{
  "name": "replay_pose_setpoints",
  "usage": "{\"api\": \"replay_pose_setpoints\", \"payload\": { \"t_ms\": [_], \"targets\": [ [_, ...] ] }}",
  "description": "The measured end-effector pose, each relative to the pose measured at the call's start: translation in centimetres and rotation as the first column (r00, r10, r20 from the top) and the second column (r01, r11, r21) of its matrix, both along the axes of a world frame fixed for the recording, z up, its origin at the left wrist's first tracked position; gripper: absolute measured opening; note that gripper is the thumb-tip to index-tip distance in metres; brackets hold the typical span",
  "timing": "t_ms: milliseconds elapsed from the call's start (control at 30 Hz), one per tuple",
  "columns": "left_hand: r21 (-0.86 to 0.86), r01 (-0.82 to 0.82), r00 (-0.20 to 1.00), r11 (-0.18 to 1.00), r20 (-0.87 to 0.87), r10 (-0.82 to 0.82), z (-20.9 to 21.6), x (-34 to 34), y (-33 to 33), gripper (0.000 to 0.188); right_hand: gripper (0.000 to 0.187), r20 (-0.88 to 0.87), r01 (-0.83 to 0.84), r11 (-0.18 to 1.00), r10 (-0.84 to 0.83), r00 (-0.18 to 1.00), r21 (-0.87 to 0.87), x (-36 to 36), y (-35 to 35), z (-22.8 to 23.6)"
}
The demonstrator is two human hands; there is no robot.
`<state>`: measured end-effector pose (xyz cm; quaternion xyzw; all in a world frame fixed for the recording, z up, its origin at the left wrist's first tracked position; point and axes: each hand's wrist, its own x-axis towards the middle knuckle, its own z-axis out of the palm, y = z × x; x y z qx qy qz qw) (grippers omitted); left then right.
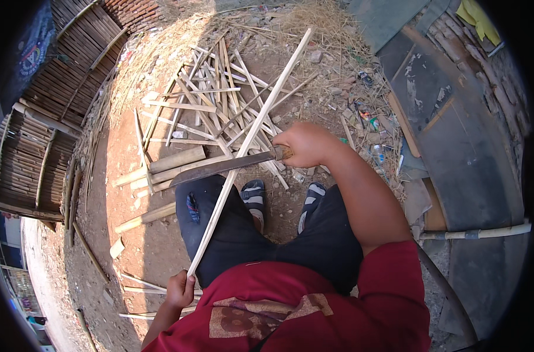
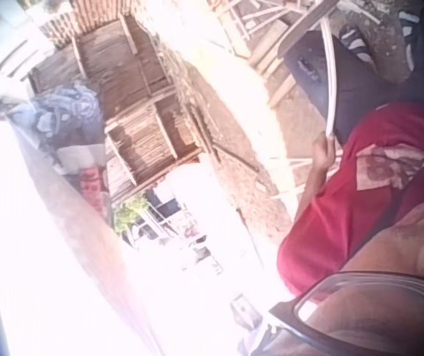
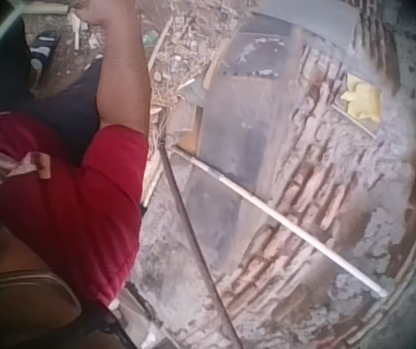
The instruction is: The person shaves a thin strip of wood using a large blade, drawing the blade along the wood while holding it by hand.
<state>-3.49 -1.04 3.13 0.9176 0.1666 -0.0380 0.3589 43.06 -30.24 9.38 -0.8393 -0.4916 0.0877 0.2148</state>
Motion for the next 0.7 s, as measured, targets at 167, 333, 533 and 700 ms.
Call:
{"api": "replay_pose_setpoints", "payload": {
  "t_ms": [167, 333, 533, 700],
  "targets": [
    [0.066, 0.037, 0.999, 0.997, -0.009, -0.037, -1.5, 0.1, 1.2, 0.041, 0.047, -0.353, 0.455, 0.887, -0.402, 0.845, 0.076, 4.4, -3.3, -0.1],
    [0.148, 0.044, 0.999, 0.988, -0.018, -0.042, -2.0, -0.7, 1.6, 0.039, 0.037, 0.001, 0.047, 0.999, -0.047, 0.999, 0.028, 0.8, -0.2, 1.0],
    [0.138, 0.052, 0.998, 0.989, 0.018, -0.055, -2.4, 0.1, 1.7, 0.039, 0.031, -0.321, 0.52, 0.84, -0.454, 0.831, 0.157, 7.1, -5.0, -2.3],
    [0.082, 0.008, 1.0, 0.997, 0.019, -0.01, -3.3, -1.0, 1.9, 0.04, 0.038, -0.165, 0.297, 0.928, -0.265, 0.95, 0.226, 2.4, 0.0, -1.5]
  ]
}}
